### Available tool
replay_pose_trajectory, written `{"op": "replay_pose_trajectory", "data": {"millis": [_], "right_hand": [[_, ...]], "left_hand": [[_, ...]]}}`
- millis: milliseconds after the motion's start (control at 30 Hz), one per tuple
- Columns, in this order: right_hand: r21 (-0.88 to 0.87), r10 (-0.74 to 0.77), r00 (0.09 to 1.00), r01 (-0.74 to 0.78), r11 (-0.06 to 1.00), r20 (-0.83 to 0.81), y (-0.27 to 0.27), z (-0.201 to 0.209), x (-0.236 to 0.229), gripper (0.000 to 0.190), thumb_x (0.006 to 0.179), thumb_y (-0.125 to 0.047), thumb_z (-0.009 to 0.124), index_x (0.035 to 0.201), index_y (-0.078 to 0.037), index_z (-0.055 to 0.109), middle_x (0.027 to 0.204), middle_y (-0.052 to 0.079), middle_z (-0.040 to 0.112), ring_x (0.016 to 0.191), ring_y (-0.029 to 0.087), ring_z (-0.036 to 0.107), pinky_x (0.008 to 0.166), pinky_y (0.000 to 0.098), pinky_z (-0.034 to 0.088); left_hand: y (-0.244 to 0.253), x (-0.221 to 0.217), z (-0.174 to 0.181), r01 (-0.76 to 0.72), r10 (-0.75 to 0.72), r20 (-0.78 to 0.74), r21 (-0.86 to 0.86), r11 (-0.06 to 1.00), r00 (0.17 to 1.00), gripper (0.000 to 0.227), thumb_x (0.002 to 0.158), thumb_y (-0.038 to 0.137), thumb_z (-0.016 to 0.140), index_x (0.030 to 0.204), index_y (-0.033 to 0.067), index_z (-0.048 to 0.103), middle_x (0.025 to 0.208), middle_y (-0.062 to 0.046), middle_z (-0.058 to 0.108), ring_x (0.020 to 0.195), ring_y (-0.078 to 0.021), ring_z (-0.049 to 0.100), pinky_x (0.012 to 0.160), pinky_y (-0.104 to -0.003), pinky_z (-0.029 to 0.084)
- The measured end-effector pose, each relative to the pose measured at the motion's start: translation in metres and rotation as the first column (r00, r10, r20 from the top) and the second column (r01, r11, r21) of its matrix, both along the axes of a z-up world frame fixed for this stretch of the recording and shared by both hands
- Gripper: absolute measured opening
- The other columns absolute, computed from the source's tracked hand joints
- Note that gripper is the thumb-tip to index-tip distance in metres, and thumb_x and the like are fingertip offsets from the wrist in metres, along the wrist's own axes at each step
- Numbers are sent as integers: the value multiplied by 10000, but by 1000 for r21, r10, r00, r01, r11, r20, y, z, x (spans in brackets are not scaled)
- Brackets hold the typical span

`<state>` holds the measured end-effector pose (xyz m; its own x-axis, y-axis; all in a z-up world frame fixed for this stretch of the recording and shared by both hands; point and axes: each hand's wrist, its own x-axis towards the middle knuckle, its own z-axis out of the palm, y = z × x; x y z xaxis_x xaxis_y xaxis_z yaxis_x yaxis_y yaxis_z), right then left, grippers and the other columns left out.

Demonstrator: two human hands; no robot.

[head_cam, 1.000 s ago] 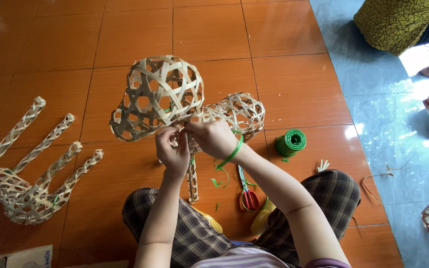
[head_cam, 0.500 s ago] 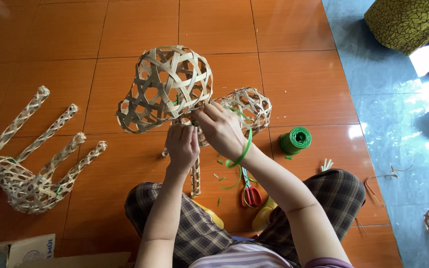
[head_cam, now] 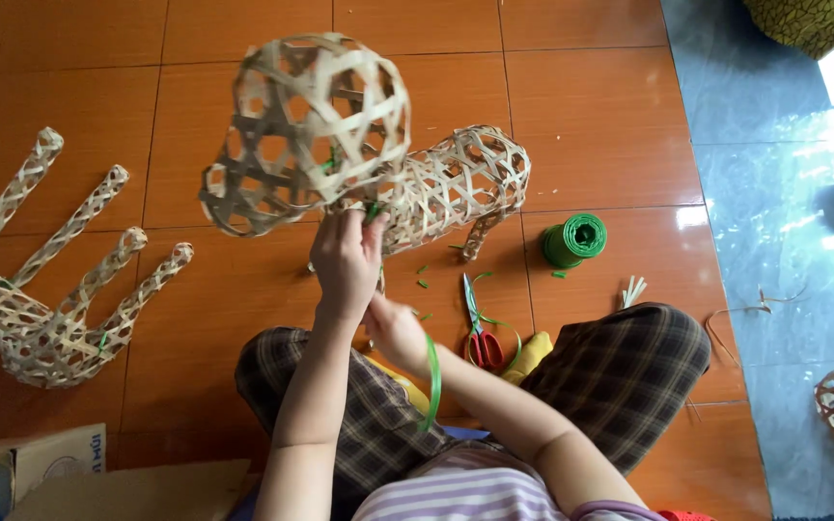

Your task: Decorate a woven bamboo animal structure by tying green ribbons and cutting the excess with scissors

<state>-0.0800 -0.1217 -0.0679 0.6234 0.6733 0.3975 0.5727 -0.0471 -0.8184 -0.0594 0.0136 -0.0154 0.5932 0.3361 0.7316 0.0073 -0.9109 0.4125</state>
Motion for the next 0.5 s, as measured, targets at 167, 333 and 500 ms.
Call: {"op": "replay_pose_trajectory", "data": {"millis": [167, 333, 500], "right_hand": [[99, 161, 617, -134, 986, -770, -19, -111, -3, 85, 1022, -55, 590, 989, -24, 662, 784, 108, 698, 651, 188, 708, 600, 317, 588], [-538, -516, 346, 37, 842, -783, -137, -305, 41, 290, 955, -185, 606, 1201, -41, 659, 1149, 184, 723, 979, 339, 751, 792, 421, 614], [-908, -650, 739, 134, 397, -175, -153, -384, 46, 369, 874, -325, 687, 1142, -91, 588, 1189, 213, 690, 1109, 394, 715, 931, 532, 606]], "left_hand": [[10, 1, 4, -46, 47, 56, -28, 999, 997, 179, 1032, 166, 672, 892, 54, 663, 768, -61, 612, 674, -194, 626, 633, -281, 523], [17, 0, 8, -30, 30, 103, 0, 1000, 994, 154, 1014, 139, 700, 888, 57, 669, 820, -66, 634, 720, -209, 649, 645, -298, 531], [14, 1, -7, 6, -4, 138, -13, 1000, 990, 160, 997, 134, 708, 857, 62, 677, 861, -70, 648, 760, -228, 653, 669, -313, 530]]}}
